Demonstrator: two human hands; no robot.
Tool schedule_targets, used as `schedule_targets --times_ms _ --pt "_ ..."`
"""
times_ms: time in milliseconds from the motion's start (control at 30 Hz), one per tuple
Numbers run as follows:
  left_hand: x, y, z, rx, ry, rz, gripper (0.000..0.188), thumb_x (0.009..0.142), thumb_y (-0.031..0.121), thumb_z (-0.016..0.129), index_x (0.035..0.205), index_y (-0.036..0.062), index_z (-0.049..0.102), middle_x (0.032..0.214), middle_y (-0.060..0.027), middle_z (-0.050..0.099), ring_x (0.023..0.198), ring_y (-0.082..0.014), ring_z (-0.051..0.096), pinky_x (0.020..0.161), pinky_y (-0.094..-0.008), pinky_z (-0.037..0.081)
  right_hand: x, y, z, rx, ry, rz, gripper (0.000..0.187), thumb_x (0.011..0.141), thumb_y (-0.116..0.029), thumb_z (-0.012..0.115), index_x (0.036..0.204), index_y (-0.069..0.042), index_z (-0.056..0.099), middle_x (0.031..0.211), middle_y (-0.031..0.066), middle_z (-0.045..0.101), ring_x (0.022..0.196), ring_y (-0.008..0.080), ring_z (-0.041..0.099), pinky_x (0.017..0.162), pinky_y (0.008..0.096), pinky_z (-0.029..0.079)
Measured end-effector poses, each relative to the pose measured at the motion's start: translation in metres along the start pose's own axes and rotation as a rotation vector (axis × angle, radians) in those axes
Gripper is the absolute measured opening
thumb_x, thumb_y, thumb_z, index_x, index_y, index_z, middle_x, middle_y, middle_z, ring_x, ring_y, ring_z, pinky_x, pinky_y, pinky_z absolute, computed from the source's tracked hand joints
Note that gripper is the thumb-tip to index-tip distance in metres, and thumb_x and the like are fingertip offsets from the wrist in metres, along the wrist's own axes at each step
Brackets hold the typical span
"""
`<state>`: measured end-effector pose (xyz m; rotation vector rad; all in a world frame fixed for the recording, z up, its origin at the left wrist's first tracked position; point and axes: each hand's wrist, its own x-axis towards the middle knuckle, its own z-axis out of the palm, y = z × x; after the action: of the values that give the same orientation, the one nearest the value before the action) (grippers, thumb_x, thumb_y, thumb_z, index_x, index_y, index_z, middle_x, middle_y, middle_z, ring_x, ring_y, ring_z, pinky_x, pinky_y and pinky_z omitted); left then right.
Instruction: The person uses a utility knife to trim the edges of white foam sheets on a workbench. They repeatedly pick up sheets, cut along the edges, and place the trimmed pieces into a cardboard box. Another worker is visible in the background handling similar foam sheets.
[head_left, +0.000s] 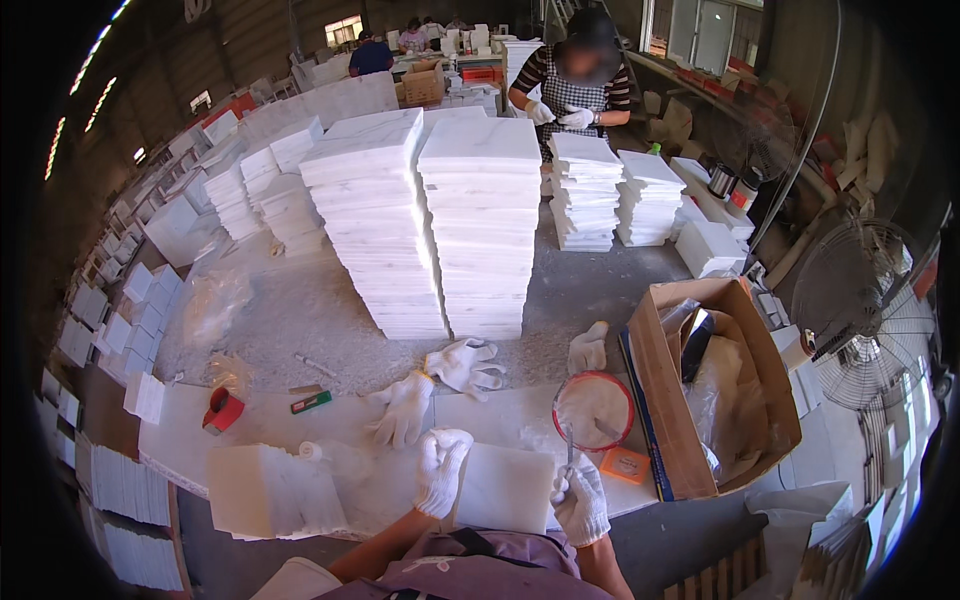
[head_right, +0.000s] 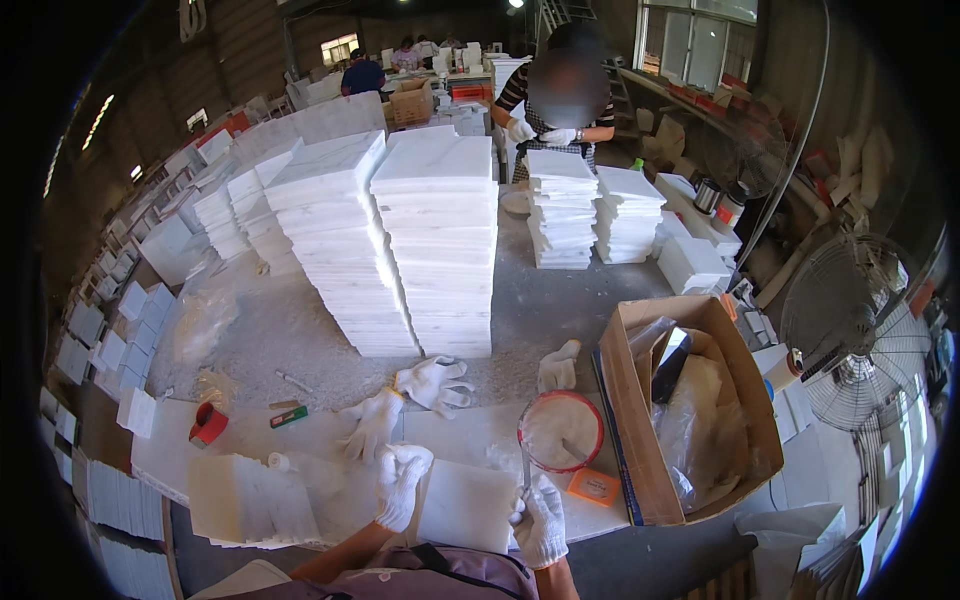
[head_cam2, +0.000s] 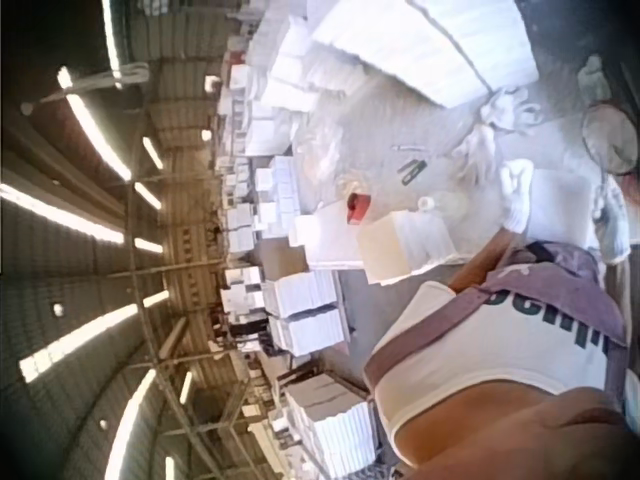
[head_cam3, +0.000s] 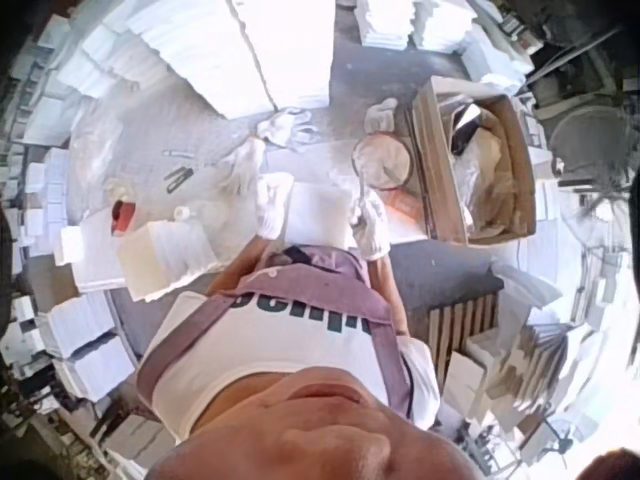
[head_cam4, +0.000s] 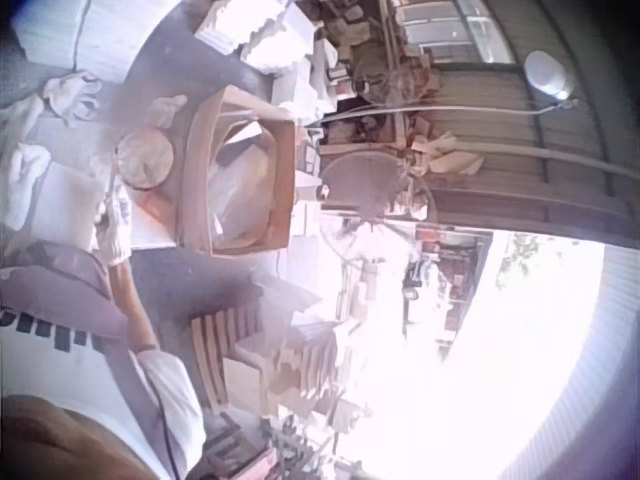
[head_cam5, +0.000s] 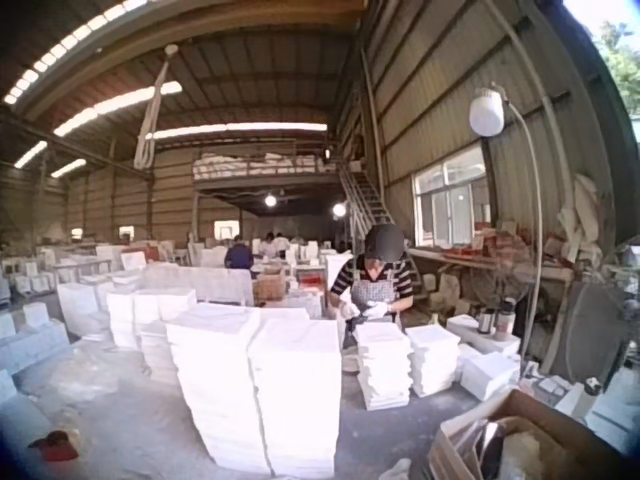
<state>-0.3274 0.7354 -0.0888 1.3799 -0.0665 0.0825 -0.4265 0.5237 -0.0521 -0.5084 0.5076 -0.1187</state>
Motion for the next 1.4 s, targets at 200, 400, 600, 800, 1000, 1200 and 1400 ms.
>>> schedule_targets --times_ms 200,400,600,800,1000,1200,1400 --pt "-0.005 -0.003 -0.004 0.129 -0.001 0.056 0.019 0.092 0.007 0.067 0.101 0.007 0.051 0.099 -0.0046 0.064 0.094 -0.0105 0.058 0.081 -0.0268 0.05 -0.002 -0.006 -0.002 0.15 -0.129 0.132 0.026 0.096 -0.005 0.058 0.12 -0.013 0.058 0.096 0.0016 0.061 0.079 0.0115 0.06 0.067 0.0239 0.053" --pt "-0.008 0.006 -0.001 0.158 0.037 -0.024 0.02 0.092 0.009 0.068 0.104 0.0068 0.052 0.104 -0.0052 0.064 0.094 -0.0115 0.059 0.083 -0.0281 0.05 -0.007 -0.003 -0.007 0.07 -0.174 0.187 0.021 0.092 -0.018 0.067 0.111 -0.011 0.061 0.097 0.0025 0.062 0.084 0.018 0.063 0.068 0.0301 0.054" --pt "-0.007 0.008 0.001 0.14 0.002 0.01 0.02 0.092 0.005 0.065 0.106 0.0062 0.051 0.103 -0.0059 0.062 0.094 -0.0127 0.06 0.085 -0.0283 0.051 -0.006 -0.004 -0.007 0.031 -0.102 0.189 0.021 0.091 -0.02 0.069 0.109 -0.01 0.063 0.107 0.0065 0.063 0.089 0.0211 0.062 0.069 0.0325 0.052" --pt "-0.007 0.009 -0.003 0.272 -0.007 0.082 0.023 0.09 -0.001 0.065 0.105 0.0064 0.049 0.101 -0.0043 0.061 0.093 -0.0125 0.06 0.083 -0.0282 0.051 -0.001 -0.004 -0.003 0.092 -0.178 -0.004 0.017 0.09 -0.014 0.07 0.105 -0.006 0.065 0.111 0.0079 0.062 0.09 0.0226 0.06 0.071 0.0323 0.05" --pt "-0.011 0.02 0.002 0.258 0.03 0.036 0.033 0.089 0.001 0.07 0.117 0.0043 0.053 0.106 -0.0051 0.061 0.094 -0.013 0.061 0.084 -0.028 0.052 -0.009 -0.012 0.004 -0.049 -0.183 -0.073 0.019 0.091 -0.015 0.07 0.107 -0.009 0.061 0.107 0.0056 0.06 0.085 0.0175 0.059 0.071 0.0311 0.05" --pt "-0.01 0.015 -0.002 0.205 -0.005 -0.047 0.037 0.089 0.003 0.071 0.122 0.0032 0.056 0.106 -0.004 0.06 0.095 -0.0121 0.059 0.083 -0.0269 0.052 -0.01 -0.008 -0.003 -0.074 -0.155 -0.027 0.022 0.089 -0.017 0.071 0.107 -0.009 0.062 0.107 0.005 0.061 0.088 0.0197 0.06 0.072 0.0327 0.051" --pt "-0.014 -0.009 -0.005 0.235 0.025 0.025 0.034 0.09 0.01 0.072 0.119 0.0032 0.057 0.106 -0.0047 0.061 0.09 -0.0131 0.059 0.079 -0.0292 0.051 -0.008 -0.005 0.003 -0.121 -0.033 -0.043 0.015 0.091 -0.023 0.068 0.097 -0.01 0.062 0.104 0.0025 0.06 0.088 0.0155 0.058 0.073 0.031 0.051"
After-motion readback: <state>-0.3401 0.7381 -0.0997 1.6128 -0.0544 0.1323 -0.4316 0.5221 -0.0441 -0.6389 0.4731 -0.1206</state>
